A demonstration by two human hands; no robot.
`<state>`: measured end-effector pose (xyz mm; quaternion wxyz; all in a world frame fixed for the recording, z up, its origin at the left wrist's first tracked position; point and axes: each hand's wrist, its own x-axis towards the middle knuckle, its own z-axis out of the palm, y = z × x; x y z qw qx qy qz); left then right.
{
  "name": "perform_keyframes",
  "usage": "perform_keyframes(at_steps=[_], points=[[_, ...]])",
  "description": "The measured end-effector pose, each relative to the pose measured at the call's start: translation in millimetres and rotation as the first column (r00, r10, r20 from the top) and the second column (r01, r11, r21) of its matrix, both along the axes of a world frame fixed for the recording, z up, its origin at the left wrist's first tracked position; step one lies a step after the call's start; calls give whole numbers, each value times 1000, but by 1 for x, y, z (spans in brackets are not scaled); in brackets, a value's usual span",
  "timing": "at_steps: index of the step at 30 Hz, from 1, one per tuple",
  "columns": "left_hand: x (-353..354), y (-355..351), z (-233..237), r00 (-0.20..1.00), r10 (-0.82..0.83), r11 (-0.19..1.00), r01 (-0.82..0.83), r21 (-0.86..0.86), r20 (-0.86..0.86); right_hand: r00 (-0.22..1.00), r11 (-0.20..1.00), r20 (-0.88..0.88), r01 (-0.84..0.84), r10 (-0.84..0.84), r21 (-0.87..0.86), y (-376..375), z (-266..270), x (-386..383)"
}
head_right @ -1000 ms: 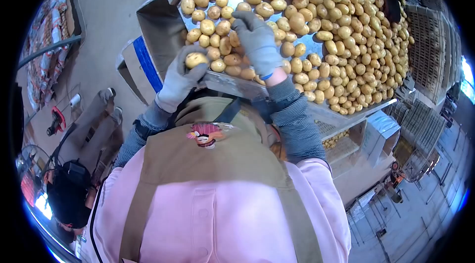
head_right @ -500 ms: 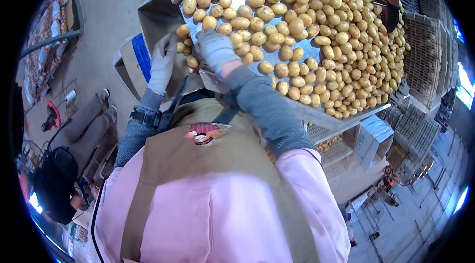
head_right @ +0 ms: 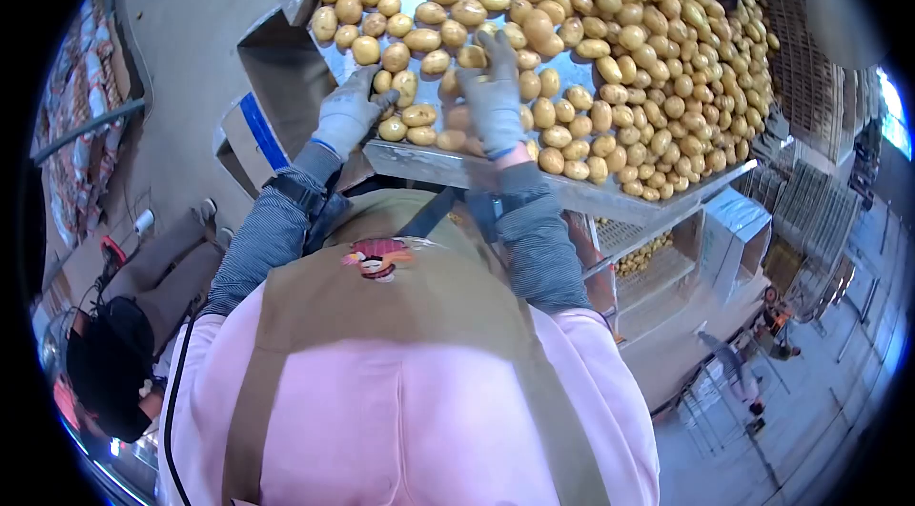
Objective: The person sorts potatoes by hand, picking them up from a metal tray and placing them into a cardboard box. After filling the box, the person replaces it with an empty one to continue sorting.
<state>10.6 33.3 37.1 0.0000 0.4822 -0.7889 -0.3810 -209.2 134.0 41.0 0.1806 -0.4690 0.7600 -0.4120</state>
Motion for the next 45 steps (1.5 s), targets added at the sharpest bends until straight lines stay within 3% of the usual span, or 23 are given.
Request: perform_keyframes(at_steps=[1,6,9,11,12,13,15,16,19,21,22,23,24,26,27,31,32,34,37,38,40,43,45], points=[[-5,-3,6,1000,-13,999,12,41,20,694,960,669,133,-266,245,8,28,-8],[3,13,36,871,256,959,-173,225,-418,645,929,704,24,-296,368,87,62,-26],[-22,49,32,901,-319,947,310,-80,-294,-92,984,982,37,-168,172,118,61,16],[-55,60,78,788,-594,789,610,76,-163,777,958,573,-135,260,-251,104,50,29],[-66,65,77,772,-619,776,629,38,-145,830,967,512,-117,221,-228,109,53,32],[-65,60,58,791,-593,804,590,-66,-149,876,974,448,-96,180,-203,113,56,34],[-66,40,9,817,-547,827,491,-275,-184,361,980,928,198,-97,25,149,61,31],[-85,22,44,906,-339,938,347,-14,-255,11,939,992,326,-123,113,172,52,26],[-136,-44,52,884,-437,889,396,-230,-168,-180,434,921,840,-345,326,261,55,-8],[-169,-57,44,786,-589,775,484,-406,-188,41,254,731,950,-681,183,376,22,-28],[-187,-59,26,686,-696,680,536,-501,-210,359,416,260,884,-896,212,413,31,-20],[-201,-54,14,638,-759,608,622,-493,-130,583,504,-237,802,-777,321,470,24,-21],[-205,-41,4,645,-756,585,588,-559,-113,643,453,-215,701,-735,550,542,-4,-40],[-210,-24,4,675,-736,573,585,-573,-46,29,97,135,838,-990,537,604,-32,-59],[-206,-17,13,695,-719,590,615,-523,6,-629,-255,420,706,-654,660,587,-12,-65],[-143,-11,-5,709,-629,755,462,-465,-318,-13,118,383,942,-924,315,434,0,-70],[-111,-7,6,791,-408,913,350,-211,-456,347,372,166,914,-923,162,408,-19,-75],[-54,-22,1,837,9,995,44,84,-547,612,601,-141,791,-778,118,265,45,-44],[24,-28,-7,621,644,752,-404,521,-447,653,599,-314,758,-689,260,261,2,-48],[45,-28,-14,625,608,779,-348,522,-490,682,640,-492,714,-542,285,256,6,-45],[57,-15,-17,908,48,977,-130,-170,-416,619,696,-762,631,-187,342,242,12,-26],[74,5,-63,711,541,826,-349,443,-449,885,867,-409,371,-222,333,160,29,-6],[42,2,-29,445,865,426,-406,808,-232,976,938,-216,61,15,341,95,19,1]])
